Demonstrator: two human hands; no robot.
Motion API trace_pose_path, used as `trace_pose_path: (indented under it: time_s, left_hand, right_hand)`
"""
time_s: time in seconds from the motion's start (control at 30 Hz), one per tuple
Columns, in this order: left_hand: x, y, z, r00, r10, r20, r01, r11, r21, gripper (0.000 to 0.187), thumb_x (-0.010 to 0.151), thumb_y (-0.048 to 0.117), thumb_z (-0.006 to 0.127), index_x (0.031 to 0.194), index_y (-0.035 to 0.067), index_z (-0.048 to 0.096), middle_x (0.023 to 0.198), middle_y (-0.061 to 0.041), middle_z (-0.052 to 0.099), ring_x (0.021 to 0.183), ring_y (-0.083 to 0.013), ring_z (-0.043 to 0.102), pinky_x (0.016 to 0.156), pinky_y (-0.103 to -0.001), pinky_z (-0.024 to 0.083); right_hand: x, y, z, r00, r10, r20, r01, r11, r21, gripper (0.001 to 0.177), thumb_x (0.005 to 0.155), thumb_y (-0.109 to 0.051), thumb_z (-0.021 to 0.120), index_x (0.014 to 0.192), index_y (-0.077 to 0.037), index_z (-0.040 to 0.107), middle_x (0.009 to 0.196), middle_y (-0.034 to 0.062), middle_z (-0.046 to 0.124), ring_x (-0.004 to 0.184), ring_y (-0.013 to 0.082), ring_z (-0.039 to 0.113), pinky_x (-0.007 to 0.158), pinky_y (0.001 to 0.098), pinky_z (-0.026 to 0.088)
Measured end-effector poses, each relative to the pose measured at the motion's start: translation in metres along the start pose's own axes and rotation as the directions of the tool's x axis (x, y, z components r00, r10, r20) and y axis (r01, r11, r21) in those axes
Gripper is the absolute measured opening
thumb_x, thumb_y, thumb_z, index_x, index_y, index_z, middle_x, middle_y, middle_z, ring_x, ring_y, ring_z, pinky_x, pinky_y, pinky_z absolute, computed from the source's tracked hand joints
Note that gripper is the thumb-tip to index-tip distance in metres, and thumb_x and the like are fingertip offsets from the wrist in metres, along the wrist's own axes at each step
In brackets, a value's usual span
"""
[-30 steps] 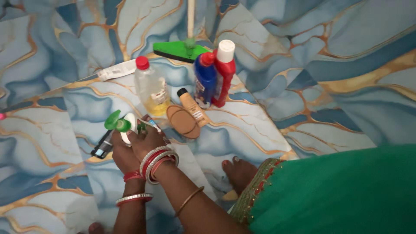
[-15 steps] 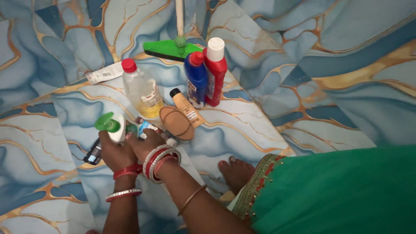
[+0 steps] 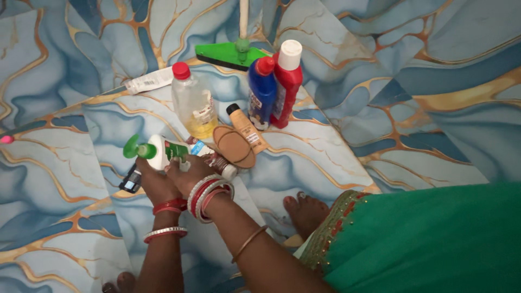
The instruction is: The person picks up and rearranges various bottles of cleaning liquid, tubes of cream, and small containers on the floor, occasionally unscrewing a cap or moving a green mop head.
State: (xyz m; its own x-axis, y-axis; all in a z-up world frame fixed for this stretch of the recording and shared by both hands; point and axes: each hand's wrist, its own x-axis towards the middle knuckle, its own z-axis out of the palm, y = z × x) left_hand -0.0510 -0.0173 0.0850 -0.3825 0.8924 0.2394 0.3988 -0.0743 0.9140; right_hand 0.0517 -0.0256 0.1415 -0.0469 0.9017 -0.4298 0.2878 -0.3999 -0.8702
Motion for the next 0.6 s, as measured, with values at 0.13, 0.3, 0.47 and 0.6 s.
trace_pose_path:
  time_s: [0.13,0.3,0.47,0.6]
  left_hand:
    - [0.002,0.006,-0.006,0.997,0.062,-0.035,-0.054,0.981,0.186,0.047,0.091,0.005,0.074,0.132,0.001,0.051,0.118,-0.019,0.073,0.108,-0.0336,0.072,0.087,-0.043,0.055]
    - [0.008,0.011,-0.005,0.996,-0.061,0.063,0.051,0.988,0.149,0.057,0.084,0.009,0.080,0.132,0.002,0.050,0.114,-0.019,0.072,0.104,-0.0293,0.072,0.088,-0.039,0.054]
    - [0.008,-0.021,0.002,0.997,-0.009,0.076,0.017,0.994,-0.109,0.065,0.082,0.003,0.069,0.144,0.003,0.048,0.125,-0.014,0.070,0.112,-0.0237,0.070,0.097,-0.036,0.055]
    - [0.011,-0.037,-0.001,0.992,-0.029,0.123,0.064,0.955,-0.289,0.051,0.093,0.007,0.063,0.142,0.003,0.048,0.125,-0.010,0.068,0.109,-0.0174,0.068,0.093,-0.033,0.056]
  right_hand:
    - [0.011,0.005,0.001,0.993,0.002,-0.122,-0.029,0.975,-0.221,0.081,0.083,-0.056,0.070,0.141,-0.002,0.053,0.143,0.0243,0.055,0.132,0.0375,0.055,0.110,0.0437,0.043]
    - [0.001,-0.008,-0.007,0.992,0.115,-0.051,-0.123,0.977,-0.177,0.074,0.088,-0.058,0.059,0.141,-0.007,0.061,0.139,0.0237,0.064,0.128,0.0377,0.062,0.108,0.0443,0.046]
    - [0.000,-0.006,0.001,0.997,0.071,-0.029,-0.073,0.994,-0.082,0.078,0.083,-0.047,0.068,0.148,-0.009,0.049,0.140,0.0202,0.060,0.128,0.0339,0.061,0.108,0.0411,0.045]
    - [0.006,0.001,0.014,0.996,-0.061,-0.066,0.058,0.997,-0.053,0.077,0.083,-0.041,0.074,0.145,-0.005,0.047,0.137,0.0226,0.061,0.127,0.0344,0.061,0.105,0.0413,0.047]
